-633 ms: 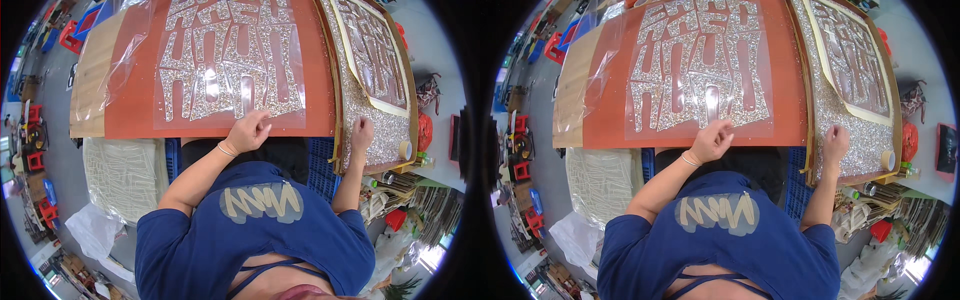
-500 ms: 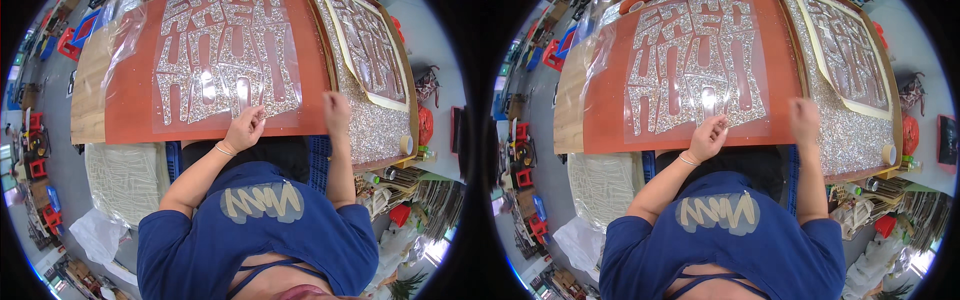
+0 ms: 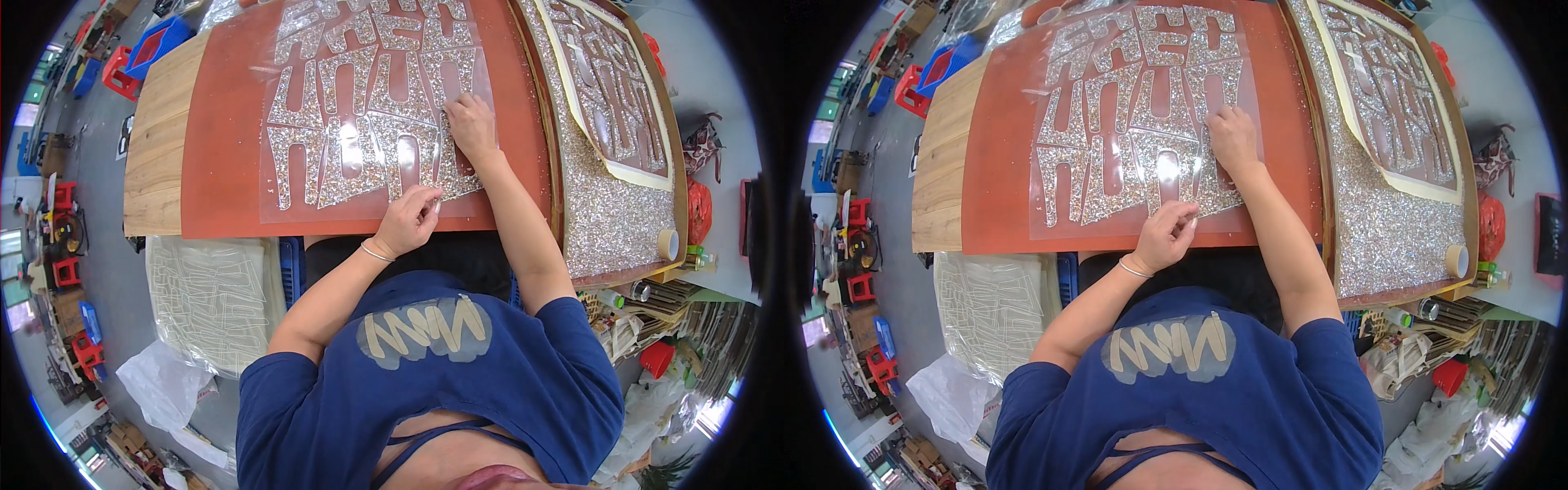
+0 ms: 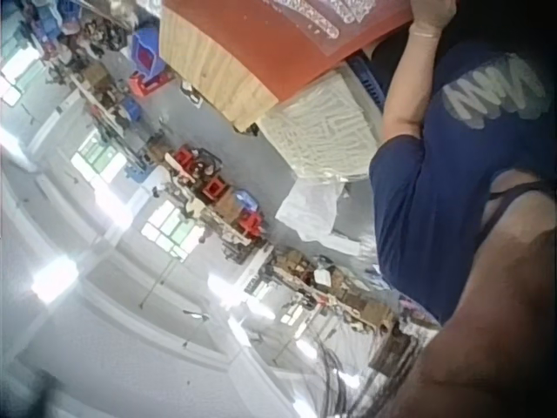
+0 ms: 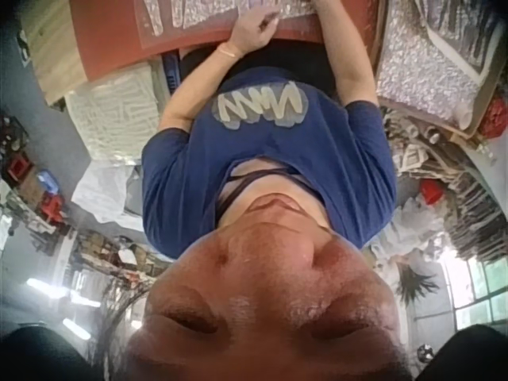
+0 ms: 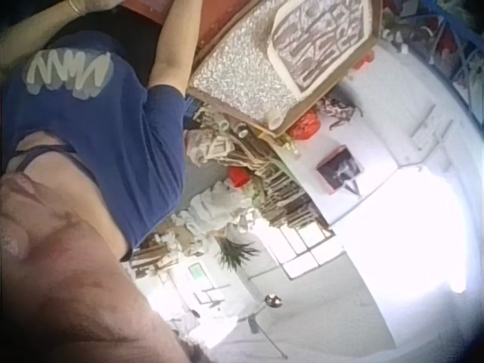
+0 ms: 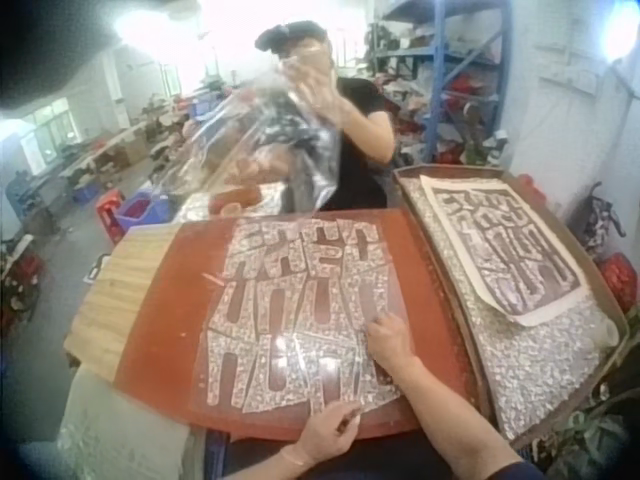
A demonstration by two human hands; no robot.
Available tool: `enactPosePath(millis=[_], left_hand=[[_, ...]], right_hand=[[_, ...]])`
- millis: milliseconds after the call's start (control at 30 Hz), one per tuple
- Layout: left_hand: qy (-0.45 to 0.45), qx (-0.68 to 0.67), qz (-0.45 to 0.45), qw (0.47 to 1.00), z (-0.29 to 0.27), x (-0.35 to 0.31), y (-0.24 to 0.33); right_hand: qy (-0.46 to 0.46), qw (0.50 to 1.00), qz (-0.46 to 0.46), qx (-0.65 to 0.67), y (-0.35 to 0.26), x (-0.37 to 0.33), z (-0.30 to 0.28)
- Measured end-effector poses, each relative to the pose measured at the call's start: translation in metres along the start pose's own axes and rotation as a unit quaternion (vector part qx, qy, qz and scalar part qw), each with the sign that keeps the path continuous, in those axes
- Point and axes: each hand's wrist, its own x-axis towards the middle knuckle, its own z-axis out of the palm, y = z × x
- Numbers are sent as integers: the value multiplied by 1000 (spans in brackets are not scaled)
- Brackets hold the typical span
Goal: The recorder is layering and aligning plastic pattern sheets for shoe components on a workbench.
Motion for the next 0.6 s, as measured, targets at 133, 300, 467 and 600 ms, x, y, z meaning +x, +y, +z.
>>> enactPosePath(millis=[133,300,467,600], left_hand=[[1,13,26,1000,0,0,-4],[-7,39,56,998,0,5,-1],[-10,58,55,997,7,0,-3],[3,74,27,997,3,-1,1]], right_hand=[[-52,995,-25,-87,-15,1,-3],[-260,929,-93,-247,-40,19,-26],[-187,968,160,48,27,20,-46],[-32,961,273,-19,46,-22,-148]])
